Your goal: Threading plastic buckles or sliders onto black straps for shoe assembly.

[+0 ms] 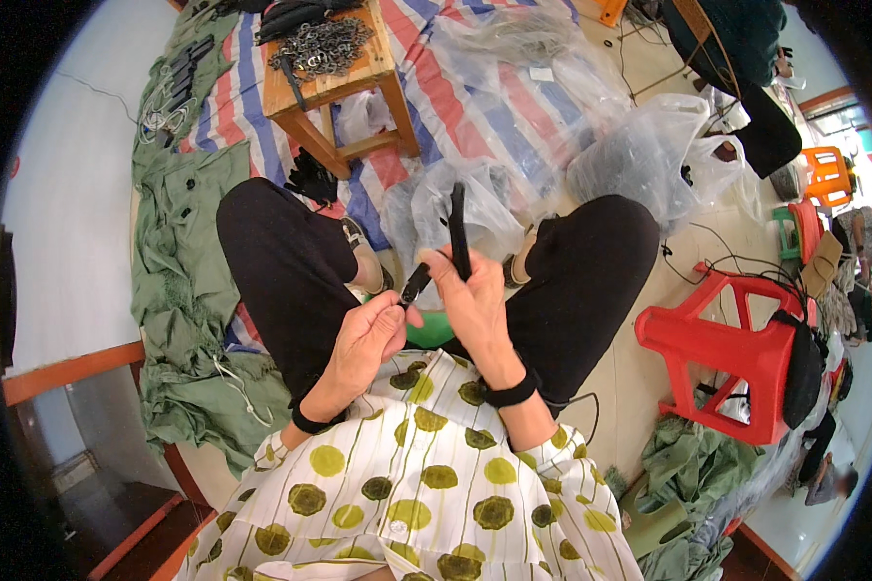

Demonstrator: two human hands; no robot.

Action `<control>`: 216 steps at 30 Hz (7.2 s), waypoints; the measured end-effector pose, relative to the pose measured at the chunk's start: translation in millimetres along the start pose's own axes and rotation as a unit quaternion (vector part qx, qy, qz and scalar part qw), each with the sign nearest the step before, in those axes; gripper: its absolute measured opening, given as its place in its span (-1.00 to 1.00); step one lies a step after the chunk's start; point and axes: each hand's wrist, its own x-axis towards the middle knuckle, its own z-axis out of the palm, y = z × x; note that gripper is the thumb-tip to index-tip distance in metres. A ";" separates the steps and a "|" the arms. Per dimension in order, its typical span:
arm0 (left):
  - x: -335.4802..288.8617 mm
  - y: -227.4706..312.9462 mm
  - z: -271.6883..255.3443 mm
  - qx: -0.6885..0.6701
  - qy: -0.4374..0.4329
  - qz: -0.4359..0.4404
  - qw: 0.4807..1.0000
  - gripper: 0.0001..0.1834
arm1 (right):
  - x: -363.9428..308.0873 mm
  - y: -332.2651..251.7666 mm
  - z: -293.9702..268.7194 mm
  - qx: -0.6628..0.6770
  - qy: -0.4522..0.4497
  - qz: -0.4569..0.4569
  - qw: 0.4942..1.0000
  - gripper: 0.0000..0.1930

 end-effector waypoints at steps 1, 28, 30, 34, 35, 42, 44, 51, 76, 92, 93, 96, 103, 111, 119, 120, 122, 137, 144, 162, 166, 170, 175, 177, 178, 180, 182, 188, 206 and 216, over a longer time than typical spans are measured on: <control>-0.3 2.4 1.3 0.010 -0.005 -0.024 1.000 -0.66 | 4.4 3.4 -2.7 -0.014 0.006 -0.008 1.000 -0.78; 2.0 2.2 3.7 0.194 0.159 0.092 0.964 -0.81 | -15.2 -16.9 12.8 0.168 -0.023 0.004 0.986 -0.79; 0.4 2.2 3.4 0.212 0.144 0.083 0.963 -0.76 | -13.0 -16.6 9.7 0.169 -0.022 0.034 0.985 -0.80; 0.9 -1.5 4.1 0.206 0.158 0.104 0.960 -0.77 | -14.6 -15.8 11.8 0.158 -0.040 0.036 0.986 -0.82; 0.8 -3.6 3.9 0.221 0.169 0.111 0.954 -0.77 | -13.9 -19.3 9.2 0.161 -0.064 0.073 0.982 -0.83; -2.8 -5.6 7.2 0.228 0.196 0.131 0.945 -0.81 | -9.9 -18.8 -4.3 0.167 -0.169 0.194 0.952 -0.85; -0.7 -8.8 7.4 0.236 0.200 0.150 0.939 -0.85 | -11.7 -16.9 -3.5 0.163 -0.159 0.195 0.954 -0.85; 1.6 -5.7 7.2 0.223 0.197 0.169 0.940 -0.80 | -11.8 -11.0 -0.5 0.196 -0.145 0.189 0.951 -0.84; 2.3 -5.2 -1.5 0.311 0.219 0.300 0.875 -0.83 | -21.4 -0.8 11.8 0.143 -0.138 0.095 0.975 -0.81; -0.6 -6.1 -5.9 -0.002 0.043 0.023 0.999 -0.65 | -10.0 -0.3 6.4 -0.034 -0.020 0.021 0.999 -0.80; -0.6 -7.4 -5.8 -0.002 0.042 0.024 0.999 -0.65 | -9.3 -1.4 6.4 -0.034 -0.020 0.021 0.999 -0.80; -1.6 -8.8 -5.2 0.018 0.051 0.031 0.998 -0.61 | -9.8 -12.9 2.7 0.097 0.015 -0.007 0.995 -0.82; 0.2 -7.0 -2.4 -0.001 0.044 0.014 0.999 -0.68 | -9.9 -8.1 4.8 -0.070 -0.054 -0.008 0.996 -0.79; 2.1 -13.4 7.6 0.137 0.045 0.035 0.989 -0.81 | -7.4 -1.5 6.5 -0.140 0.003 -0.036 0.989 -0.80; 2.7 -11.9 2.2 0.044 0.081 0.029 0.995 -0.76 | -1.8 -2.4 -1.9 0.011 -0.020 0.063 0.998 -0.60; 2.7 -11.9 2.0 0.069 0.090 0.031 0.993 -0.77 | -2.6 -2.0 0.2 0.011 -0.023 0.063 0.998 -0.60; -0.4 -7.9 2.4 0.114 0.100 0.031 0.988 -0.80 | -4.0 -0.7 6.1 -0.038 -0.047 0.009 0.998 -0.62; 3.6 -6.9 0.5 0.168 0.101 0.060 0.979 -0.91 | -5.7 -2.4 5.8 0.113 -0.035 0.077 0.990 -0.74; -24.1 37.0 -52.3 -0.048 0.185 0.065 0.979 -0.74 | -0.5 -6.7 7.6 0.193 -0.050 0.098 0.975 -0.83; 115.5 -72.6 -278.3 -0.098 0.408 -0.004 0.908 -0.76 | -3.8 4.9 7.4 0.126 -0.018 0.105 0.986 -0.88; 114.3 -50.4 -273.1 -0.087 0.420 -0.009 0.903 -0.51 | -5.9 7.8 9.8 0.120 -0.026 0.105 0.987 -0.87; 97.7 -18.2 -219.2 -0.134 0.301 0.073 0.941 -0.69 | 1.4 10.9 -3.2 0.200 -0.002 0.118 0.973 -0.83; 37.5 53.4 -124.2 -0.013 0.155 0.158 0.975 -0.74 | 30.5 13.0 -19.6 0.429 -0.061 0.219 0.874 -0.80; 21.7 57.7 -84.2 0.024 0.066 0.129 0.989 -0.75 | 33.6 9.2 -10.6 0.435 -0.038 0.212 0.874 -0.77; 18.7 54.6 -66.9 0.060 0.032 0.119 0.991 -0.75 | 36.4 9.8 -10.4 0.418 -0.029 0.206 0.884 -0.76; 18.4 37.6 -34.8 0.208 0.010 0.164 0.964 -0.73 | 32.5 8.8 -9.9 0.425 -0.012 0.187 0.885 -0.74; 17.1 31.2 -5.2 0.289 0.014 0.140 0.947 -0.66 | 29.6 10.4 -11.7 0.432 -0.027 0.165 0.886 -0.72; 26.3 8.7 20.3 0.345 0.082 0.178 0.918 -0.68 | 26.8 9.7 -21.8 0.436 -0.042 0.119 0.891 -0.78; 42.4 39.5 -26.4 0.206 0.334 0.166 0.905 -0.95 | 15.8 -9.9 -10.8 -0.003 -0.234 0.069 0.970 -0.69; 46.4 58.0 -43.1 0.434 0.248 0.194 0.844 -0.95 | 12.3 -9.5 -18.6 0.018 -0.020 -0.038 0.999 -0.76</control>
